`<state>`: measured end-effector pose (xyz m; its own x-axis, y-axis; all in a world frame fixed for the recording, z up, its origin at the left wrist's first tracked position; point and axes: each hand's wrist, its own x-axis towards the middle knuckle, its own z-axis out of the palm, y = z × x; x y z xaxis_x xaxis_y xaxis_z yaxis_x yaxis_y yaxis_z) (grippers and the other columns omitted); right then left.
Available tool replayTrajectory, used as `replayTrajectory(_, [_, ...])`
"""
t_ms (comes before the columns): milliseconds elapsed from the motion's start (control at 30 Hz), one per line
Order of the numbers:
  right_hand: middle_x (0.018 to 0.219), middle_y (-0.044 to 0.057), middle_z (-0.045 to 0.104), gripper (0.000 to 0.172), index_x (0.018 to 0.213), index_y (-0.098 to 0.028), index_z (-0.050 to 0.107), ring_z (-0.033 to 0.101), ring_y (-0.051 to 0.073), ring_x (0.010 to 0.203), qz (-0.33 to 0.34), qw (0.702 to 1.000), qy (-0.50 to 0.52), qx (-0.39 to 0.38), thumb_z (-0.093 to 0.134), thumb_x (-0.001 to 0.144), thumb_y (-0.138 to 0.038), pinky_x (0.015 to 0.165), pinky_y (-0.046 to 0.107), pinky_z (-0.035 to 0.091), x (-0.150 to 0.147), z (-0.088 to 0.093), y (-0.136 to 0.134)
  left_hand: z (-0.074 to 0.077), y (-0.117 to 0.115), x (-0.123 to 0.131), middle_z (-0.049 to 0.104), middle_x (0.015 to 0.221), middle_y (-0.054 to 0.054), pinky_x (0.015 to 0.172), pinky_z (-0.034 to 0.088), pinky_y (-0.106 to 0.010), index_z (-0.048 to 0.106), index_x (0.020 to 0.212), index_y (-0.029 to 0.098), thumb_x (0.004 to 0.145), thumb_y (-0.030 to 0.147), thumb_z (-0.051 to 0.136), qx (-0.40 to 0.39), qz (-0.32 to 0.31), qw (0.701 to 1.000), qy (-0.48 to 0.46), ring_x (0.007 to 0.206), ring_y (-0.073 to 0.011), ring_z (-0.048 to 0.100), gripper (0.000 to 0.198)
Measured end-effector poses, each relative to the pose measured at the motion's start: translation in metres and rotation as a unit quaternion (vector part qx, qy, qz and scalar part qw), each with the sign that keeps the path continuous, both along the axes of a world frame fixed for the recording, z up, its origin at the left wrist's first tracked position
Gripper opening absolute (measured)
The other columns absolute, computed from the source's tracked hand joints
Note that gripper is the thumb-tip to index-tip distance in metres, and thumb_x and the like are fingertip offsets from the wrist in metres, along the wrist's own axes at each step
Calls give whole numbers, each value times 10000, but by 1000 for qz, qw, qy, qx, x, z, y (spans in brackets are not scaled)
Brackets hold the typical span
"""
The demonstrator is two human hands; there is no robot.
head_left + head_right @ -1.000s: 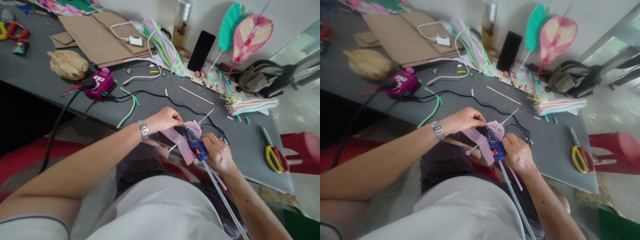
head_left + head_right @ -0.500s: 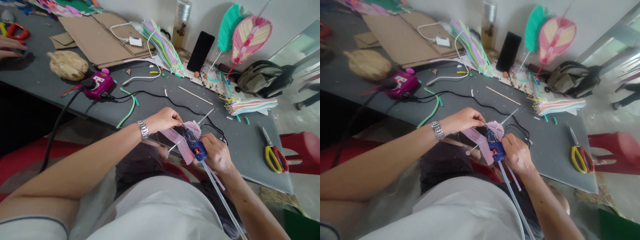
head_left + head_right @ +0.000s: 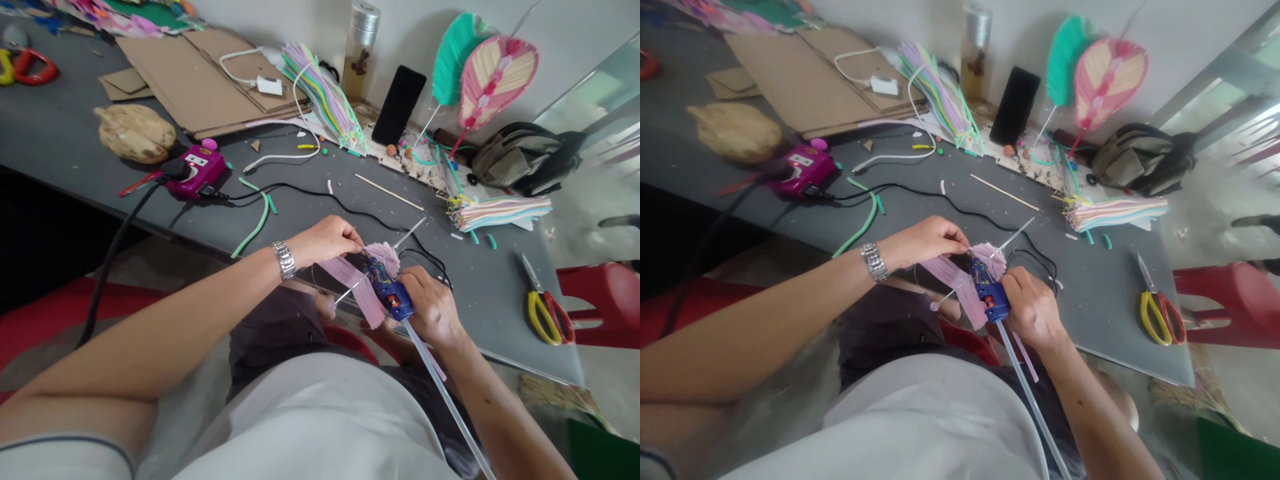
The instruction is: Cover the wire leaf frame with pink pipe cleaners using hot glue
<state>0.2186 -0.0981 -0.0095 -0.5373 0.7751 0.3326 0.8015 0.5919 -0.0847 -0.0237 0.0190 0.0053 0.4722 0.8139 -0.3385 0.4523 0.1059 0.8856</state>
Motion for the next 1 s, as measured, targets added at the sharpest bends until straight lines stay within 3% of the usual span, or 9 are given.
replayTrajectory(433, [947, 117, 662, 175, 952, -197, 573, 652, 226, 803, -5, 999, 46, -22, 529, 1006, -358, 671, 312, 506, 0, -4, 0, 0, 0, 0, 686, 703, -19, 599, 372, -263, 782, 773, 163, 737, 261, 750, -24, 17, 999, -18, 636, -125, 533, 109])
replayTrajectory(600, [1034, 100, 689, 167, 1089, -215, 606, 682, 220, 859, 5, 988, 152, -29, 594, 950, -306, 729, 324, 544, 6, 5, -7, 0, 0, 1, 646, 654, -3, 569, 344, -265, 771, 746, 167, 735, 241, 743, -36, 22, 999, -21, 587, -113, 488, 80])
replayTrajectory(767, [1034, 78, 698, 175, 1056, -244, 628, 681, 222, 868, -64, 975, 215, 6, 689, 902, -301, 758, 341, 546, 21, 14, -11, -4, 2, -1, 593, 607, 16, 542, 304, -275, 754, 711, 191, 719, 219, 710, -28, 21, 999, -31, 551, -111, 450, 53])
replayTrajectory(1000, [966, 64, 695, 125, 997, -231, 629, 656, 214, 809, -120, 967, 222, 35, 697, 896, -262, 723, 340, 532, 39, 4, -14, 5, -2, 4, 521, 543, 31, 515, 262, -278, 656, 556, 190, 733, 243, 674, -20, 33, 998, -41, 506, -96, 356, 185])
